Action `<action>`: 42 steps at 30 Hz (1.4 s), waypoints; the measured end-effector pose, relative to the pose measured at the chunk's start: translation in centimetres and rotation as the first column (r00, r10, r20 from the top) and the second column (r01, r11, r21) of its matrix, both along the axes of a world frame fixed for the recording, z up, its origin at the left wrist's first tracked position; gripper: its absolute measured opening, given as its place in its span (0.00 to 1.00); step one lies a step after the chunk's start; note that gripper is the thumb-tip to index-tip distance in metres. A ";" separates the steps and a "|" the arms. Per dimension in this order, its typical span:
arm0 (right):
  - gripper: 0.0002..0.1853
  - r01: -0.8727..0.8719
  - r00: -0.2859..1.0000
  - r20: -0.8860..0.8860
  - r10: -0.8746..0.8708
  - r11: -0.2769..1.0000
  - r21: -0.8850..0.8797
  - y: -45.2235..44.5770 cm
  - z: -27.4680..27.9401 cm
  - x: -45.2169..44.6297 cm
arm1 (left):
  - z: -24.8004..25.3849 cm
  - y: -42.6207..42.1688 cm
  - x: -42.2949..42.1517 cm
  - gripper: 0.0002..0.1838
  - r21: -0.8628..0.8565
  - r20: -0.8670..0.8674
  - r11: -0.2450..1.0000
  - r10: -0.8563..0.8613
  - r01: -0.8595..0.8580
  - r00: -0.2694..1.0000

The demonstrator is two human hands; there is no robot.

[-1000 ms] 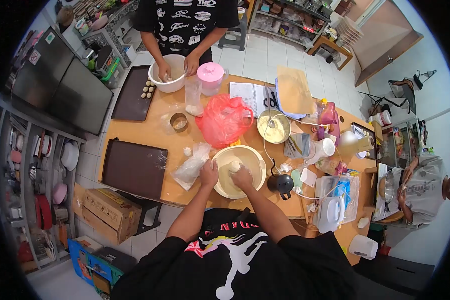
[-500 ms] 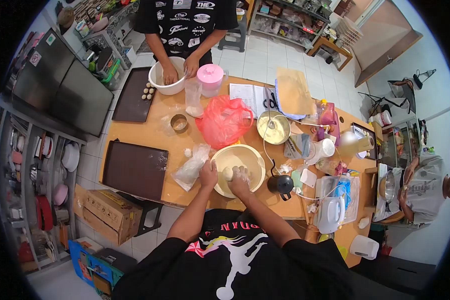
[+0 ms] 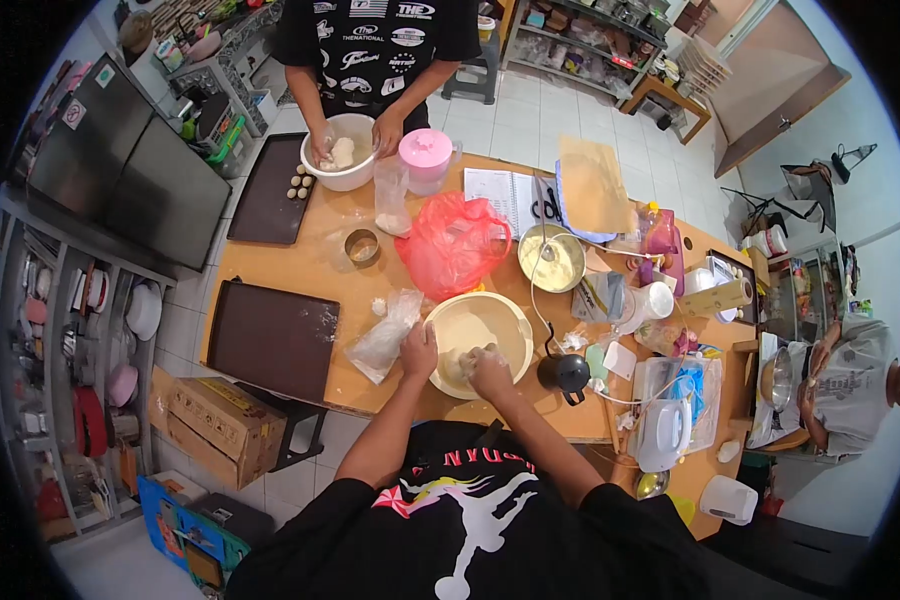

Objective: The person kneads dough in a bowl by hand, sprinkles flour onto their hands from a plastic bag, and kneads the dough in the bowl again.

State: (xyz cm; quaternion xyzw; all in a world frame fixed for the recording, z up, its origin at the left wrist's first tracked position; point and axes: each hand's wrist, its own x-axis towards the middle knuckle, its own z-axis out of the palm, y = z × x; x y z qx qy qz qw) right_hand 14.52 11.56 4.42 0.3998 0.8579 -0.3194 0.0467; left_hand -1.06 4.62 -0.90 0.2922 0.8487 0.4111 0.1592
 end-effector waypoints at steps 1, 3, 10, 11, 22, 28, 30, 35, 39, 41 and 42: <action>0.24 -0.006 1.000 0.012 0.006 0.998 0.065 -1.2 0.8 -0.5 | 0.1 0.0 0.0 0.19 -0.009 0.008 1.000 0.001 -0.001 1.000; 0.32 0.089 0.996 -0.032 -0.086 0.993 0.074 -2.8 0.8 -1.7 | 0.7 -0.1 0.3 0.20 -0.052 -0.008 0.999 -0.001 0.001 1.000; 0.24 -0.109 0.985 -0.101 0.138 0.961 0.254 -2.1 -1.5 -2.0 | 1.6 -0.2 0.4 0.23 -0.016 -0.023 1.000 -0.007 0.007 1.000; 0.21 -0.087 0.985 -0.123 0.119 0.967 0.239 -1.9 -1.5 -2.1 | 1.1 -0.1 0.4 0.21 -0.017 -0.024 1.000 -0.009 0.009 1.000; 0.17 0.114 0.993 -0.056 -0.100 0.909 0.401 -1.2 -2.6 -5.5 | 0.4 -0.3 -0.2 0.18 -0.153 -0.006 0.984 -0.097 0.095 0.995; 0.16 0.110 0.983 -0.180 -0.039 0.908 0.405 0.3 -2.7 -5.4 | 0.6 -0.3 -0.3 0.17 -0.087 -0.043 0.993 -0.085 0.081 0.995; 0.18 0.162 0.962 -0.262 -0.077 0.932 0.323 0.4 -2.6 -5.2 | 0.5 -0.5 -0.6 0.17 -0.094 -0.014 0.990 -0.111 0.109 0.994; 0.18 0.161 0.801 -0.391 -0.453 0.792 -0.588 6.3 -8.5 -2.9 | 1.3 -0.2 -0.2 0.19 -0.108 0.027 0.988 -0.105 0.107 0.994; 0.19 0.193 0.961 -0.157 -0.228 0.959 -0.208 7.3 -6.2 -0.8 | 1.5 -0.4 -0.2 0.20 -0.123 0.010 0.989 -0.087 0.087 0.996; 0.18 0.168 0.974 -0.119 -0.190 0.970 -0.178 6.0 -7.1 -0.3 | 1.0 -0.2 -0.2 0.20 -0.102 0.036 0.991 -0.081 0.084 0.996; 0.18 0.158 0.974 -0.140 -0.175 0.979 -0.126 4.6 -6.5 -0.8 | 0.9 -0.1 0.1 0.20 -0.045 -0.004 0.998 -0.046 0.046 0.999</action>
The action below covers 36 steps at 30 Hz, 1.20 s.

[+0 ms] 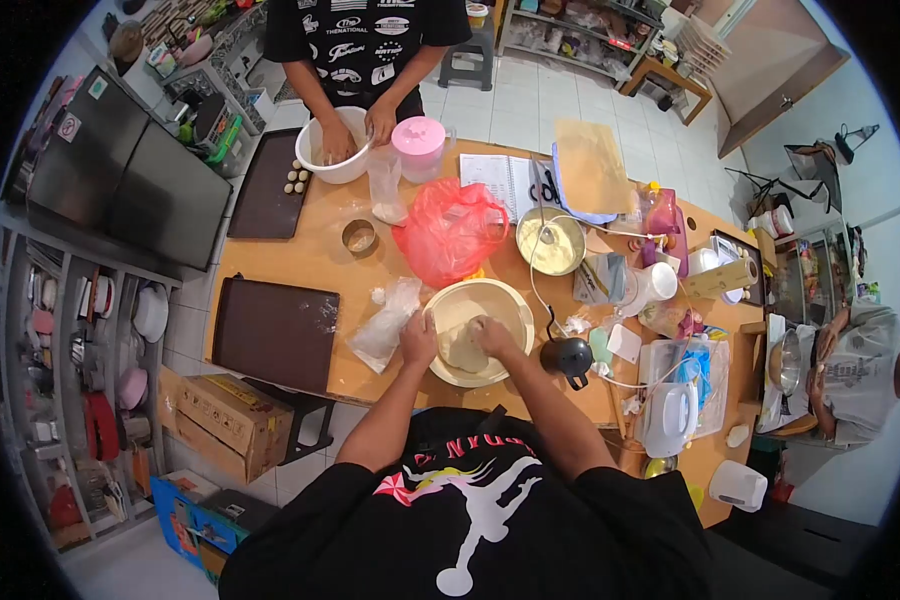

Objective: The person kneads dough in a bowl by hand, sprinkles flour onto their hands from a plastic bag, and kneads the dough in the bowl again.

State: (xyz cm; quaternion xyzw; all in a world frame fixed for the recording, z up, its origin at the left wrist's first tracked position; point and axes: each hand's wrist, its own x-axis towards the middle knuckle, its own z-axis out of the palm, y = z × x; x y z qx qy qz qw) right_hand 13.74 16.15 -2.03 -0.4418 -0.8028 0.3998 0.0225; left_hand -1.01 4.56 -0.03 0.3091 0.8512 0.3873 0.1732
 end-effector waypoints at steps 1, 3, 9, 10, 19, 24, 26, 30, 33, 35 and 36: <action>0.17 -0.010 1.000 -0.011 0.011 0.998 0.055 -0.9 1.1 -0.2 | -0.2 0.1 0.3 0.20 0.059 -0.035 0.998 0.039 -0.037 0.999; 0.17 -0.116 0.993 -0.027 0.117 0.993 0.036 -1.3 4.0 0.0 | -1.0 0.1 0.3 0.21 0.123 -0.062 0.989 0.087 -0.079 0.994; 0.13 -0.552 0.832 0.112 0.544 0.831 0.067 -3.8 8.9 2.3 | -0.4 0.2 0.4 0.22 0.057 0.037 0.995 0.083 -0.086 0.996; 0.12 -0.629 0.775 0.163 0.611 0.772 0.091 -4.4 8.7 2.4 | -0.8 0.2 0.4 0.22 0.071 0.047 0.993 0.088 -0.091 0.995; 0.15 -0.461 0.839 0.400 0.368 0.872 0.164 -6.2 7.1 -2.8 | -0.9 0.2 -0.1 0.21 0.025 0.028 0.999 0.046 -0.046 0.999; 0.20 -0.249 0.913 0.361 0.193 0.961 0.116 -6.0 5.1 -3.4 | -1.0 0.3 0.1 0.20 0.054 0.030 0.998 0.038 -0.039 0.999; 0.19 -0.066 0.924 0.380 0.046 0.997 0.040 -5.3 5.0 -4.4 | -0.7 0.0 0.2 0.20 0.013 0.023 0.999 0.035 -0.035 0.999; 0.20 0.317 0.911 0.328 -0.251 0.934 -0.165 -3.5 3.7 -4.9 | -0.7 -0.3 0.1 0.20 -0.039 0.043 0.999 0.026 -0.024 0.999; 0.21 0.281 0.953 0.238 -0.185 0.831 -0.480 -2.0 -0.3 -4.3 | -1.3 -0.2 -0.1 0.21 0.018 0.050 0.999 0.029 -0.030 0.998; 0.21 0.199 0.965 0.039 -0.261 0.626 -0.754 -1.9 -0.8 -2.7 | -0.1 -0.3 0.1 0.21 0.027 0.075 0.999 0.025 -0.027 0.997; 0.20 0.104 0.917 -0.080 -0.391 0.427 -0.898 -2.2 1.1 -1.7 | -0.2 -0.2 0.0 0.20 0.035 0.051 0.999 0.038 -0.039 0.998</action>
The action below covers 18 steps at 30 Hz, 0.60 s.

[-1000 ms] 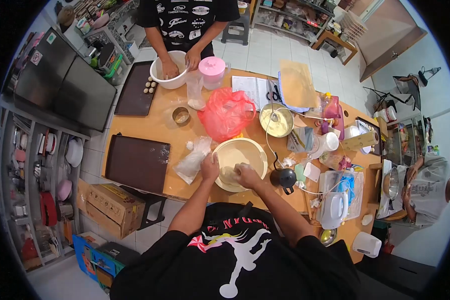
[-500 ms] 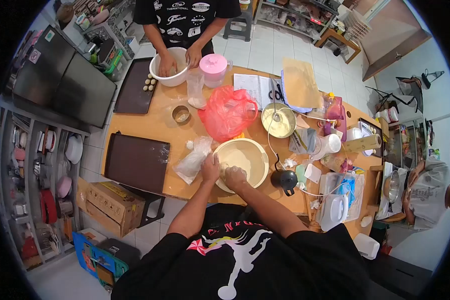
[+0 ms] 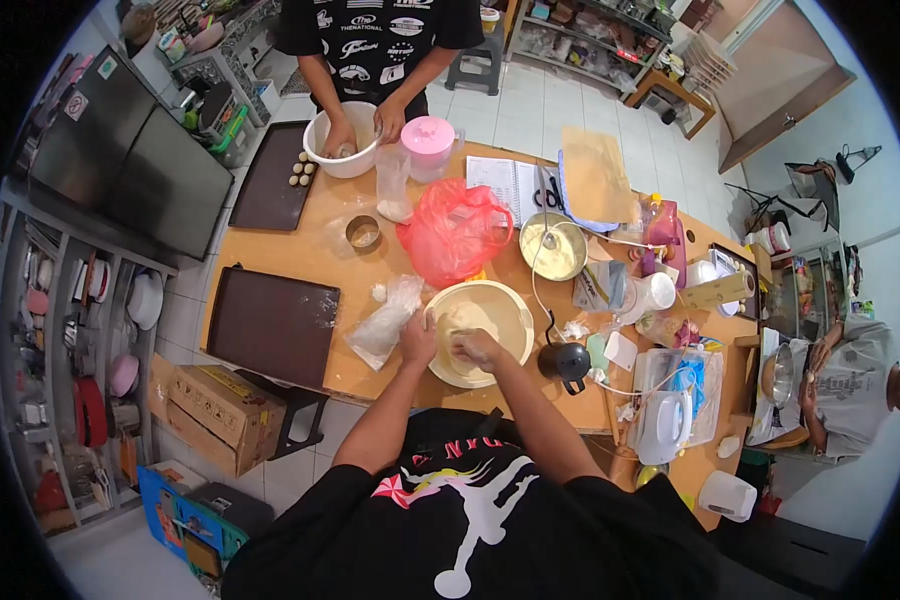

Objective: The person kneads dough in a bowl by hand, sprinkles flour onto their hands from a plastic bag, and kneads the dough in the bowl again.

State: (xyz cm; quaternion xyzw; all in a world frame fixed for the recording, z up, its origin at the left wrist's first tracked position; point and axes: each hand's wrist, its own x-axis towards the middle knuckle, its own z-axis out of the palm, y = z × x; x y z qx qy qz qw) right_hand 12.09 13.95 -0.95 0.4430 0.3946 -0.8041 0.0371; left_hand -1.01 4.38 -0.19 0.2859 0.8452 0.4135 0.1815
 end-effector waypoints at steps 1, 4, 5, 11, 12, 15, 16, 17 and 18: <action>0.19 0.111 0.972 -0.178 -0.153 0.968 -0.227 -0.4 2.5 1.0 | -0.2 0.0 0.1 0.20 0.005 -0.020 1.000 0.012 -0.012 1.000; 0.18 -0.166 0.985 0.065 0.157 0.971 0.172 0.1 10.6 0.7 | -0.6 0.1 0.2 0.20 0.076 -0.053 0.997 0.009 -0.005 0.999; 0.18 -0.175 0.983 0.111 0.146 0.926 0.333 1.5 8.8 0.8 | -0.7 0.0 0.2 0.20 0.106 -0.060 0.994 0.004 0.002 0.998; 0.18 -0.231 0.962 0.170 0.212 0.311 0.922 5.5 -4.3 -1.5 | 1.1 0.0 0.0 0.19 0.012 -0.010 0.999 -0.043 0.044 0.999; 0.18 -0.327 0.930 0.238 0.282 0.330 0.886 5.2 -3.7 -2.4 | 0.4 0.2 -0.1 0.19 -0.011 -0.034 0.999 -0.037 0.036 0.999; 0.18 -0.537 0.795 0.376 0.477 0.262 0.802 3.9 1.0 -3.7 | -2.0 -0.1 -0.2 0.20 -0.049 -0.068 0.999 -0.017 0.014 0.998; 0.18 -0.551 0.754 0.400 0.522 0.170 0.817 3.8 3.0 -3.3 | -1.9 -0.1 -0.1 0.20 -0.028 -0.057 1.000 -0.012 0.010 0.998; 0.18 -0.557 0.709 0.427 0.561 0.076 0.827 3.8 4.8 -3.0 | -1.8 0.0 -0.1 0.21 -0.007 -0.045 1.000 -0.008 0.008 0.999; 0.15 -0.586 0.670 0.467 0.577 0.024 0.810 3.5 6.4 -2.4 | -1.4 0.0 -0.1 0.21 -0.027 -0.023 1.000 -0.012 0.011 1.000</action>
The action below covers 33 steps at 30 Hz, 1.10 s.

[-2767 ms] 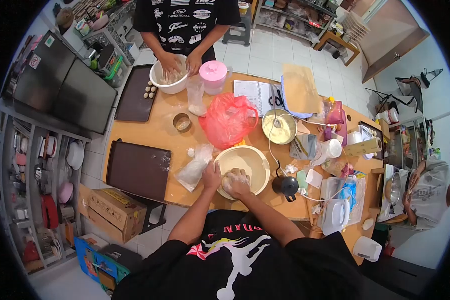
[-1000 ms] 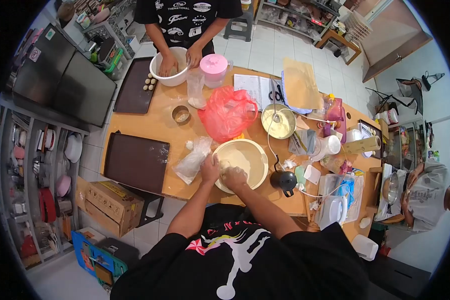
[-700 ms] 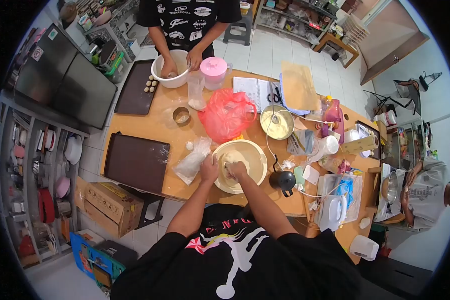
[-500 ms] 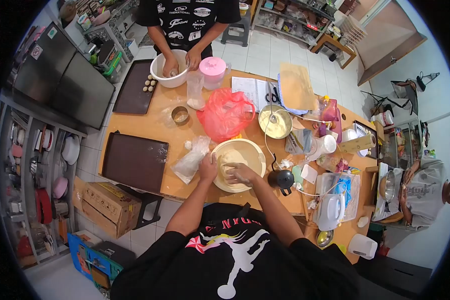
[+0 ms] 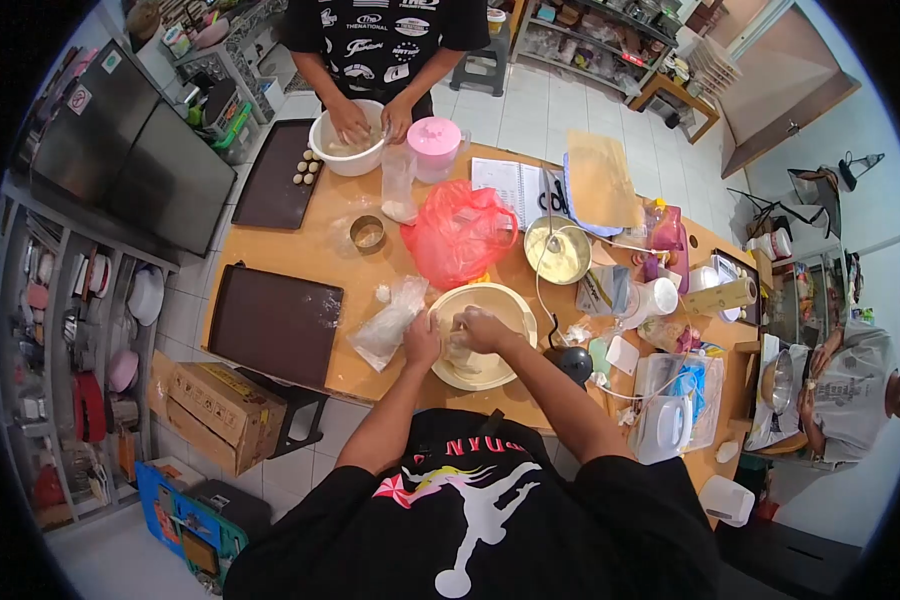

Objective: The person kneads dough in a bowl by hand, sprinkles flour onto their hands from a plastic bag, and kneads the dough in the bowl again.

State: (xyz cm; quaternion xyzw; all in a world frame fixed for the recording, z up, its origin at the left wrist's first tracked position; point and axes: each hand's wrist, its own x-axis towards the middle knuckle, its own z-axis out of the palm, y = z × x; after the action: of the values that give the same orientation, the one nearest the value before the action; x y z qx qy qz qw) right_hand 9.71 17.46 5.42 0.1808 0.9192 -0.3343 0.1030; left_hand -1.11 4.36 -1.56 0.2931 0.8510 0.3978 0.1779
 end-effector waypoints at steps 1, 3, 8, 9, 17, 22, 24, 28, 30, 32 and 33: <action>0.14 -0.044 0.999 0.034 0.043 0.999 0.030 -0.6 1.3 0.9 | 0.7 0.0 0.0 0.22 -0.021 0.024 1.000 -0.005 0.005 1.000; 0.12 -0.087 0.995 0.059 0.082 0.992 0.089 -1.6 2.5 2.9 | 0.6 0.0 0.0 0.23 -0.030 0.021 1.000 -0.007 0.007 1.000; 0.10 -0.114 0.989 0.123 0.088 0.966 0.230 -4.3 2.3 7.5 | 0.6 0.1 0.3 0.25 0.046 -0.017 0.999 0.012 -0.012 1.000; 0.08 -0.058 0.998 0.045 0.048 0.967 0.250 -5.2 1.9 8.1 | 0.3 0.2 0.5 0.24 0.058 -0.055 0.998 0.031 -0.028 0.998; 0.10 0.012 0.994 0.104 -0.040 0.966 0.257 -7.6 -1.3 5.5 | 0.5 0.4 -0.1 0.19 -0.008 -0.021 0.999 -0.053 0.053 0.998; 0.10 0.061 0.977 0.179 -0.114 0.959 0.278 -9.1 -3.4 2.2 | -0.8 0.6 0.1 0.18 0.114 -0.094 0.993 -0.008 0.019 0.996; 0.11 0.024 0.985 0.155 -0.078 0.945 0.326 -9.4 -4.7 1.1 | -0.9 0.2 0.1 0.18 0.132 -0.105 0.991 -0.010 0.024 0.994; 0.12 0.363 0.924 0.059 -0.378 0.915 0.175 -8.1 -5.7 -1.0 | 0.2 0.1 -0.1 0.18 0.105 -0.029 0.994 -0.034 0.037 0.999; 0.13 0.451 0.887 0.034 -0.460 0.881 0.141 -6.9 -5.7 -1.6 | 0.5 0.3 -0.3 0.18 0.127 -0.041 0.992 0.000 0.005 0.999; 0.14 0.536 0.843 0.011 -0.538 0.842 0.058 -5.5 -5.9 -2.3 | 1.0 0.4 0.2 0.18 0.168 -0.103 0.985 0.059 -0.041 0.993; 0.14 0.574 0.819 0.004 -0.574 0.819 -0.003 -4.5 -6.6 -2.4 | 0.6 0.2 0.2 0.18 0.141 -0.092 0.990 0.036 -0.022 0.995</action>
State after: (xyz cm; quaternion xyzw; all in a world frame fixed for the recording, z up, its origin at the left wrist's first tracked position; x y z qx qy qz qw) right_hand 7.31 12.95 -1.19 0.4495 0.8213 -0.3513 -0.0005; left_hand -0.94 4.53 -0.97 0.3109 0.8325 0.4449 0.1106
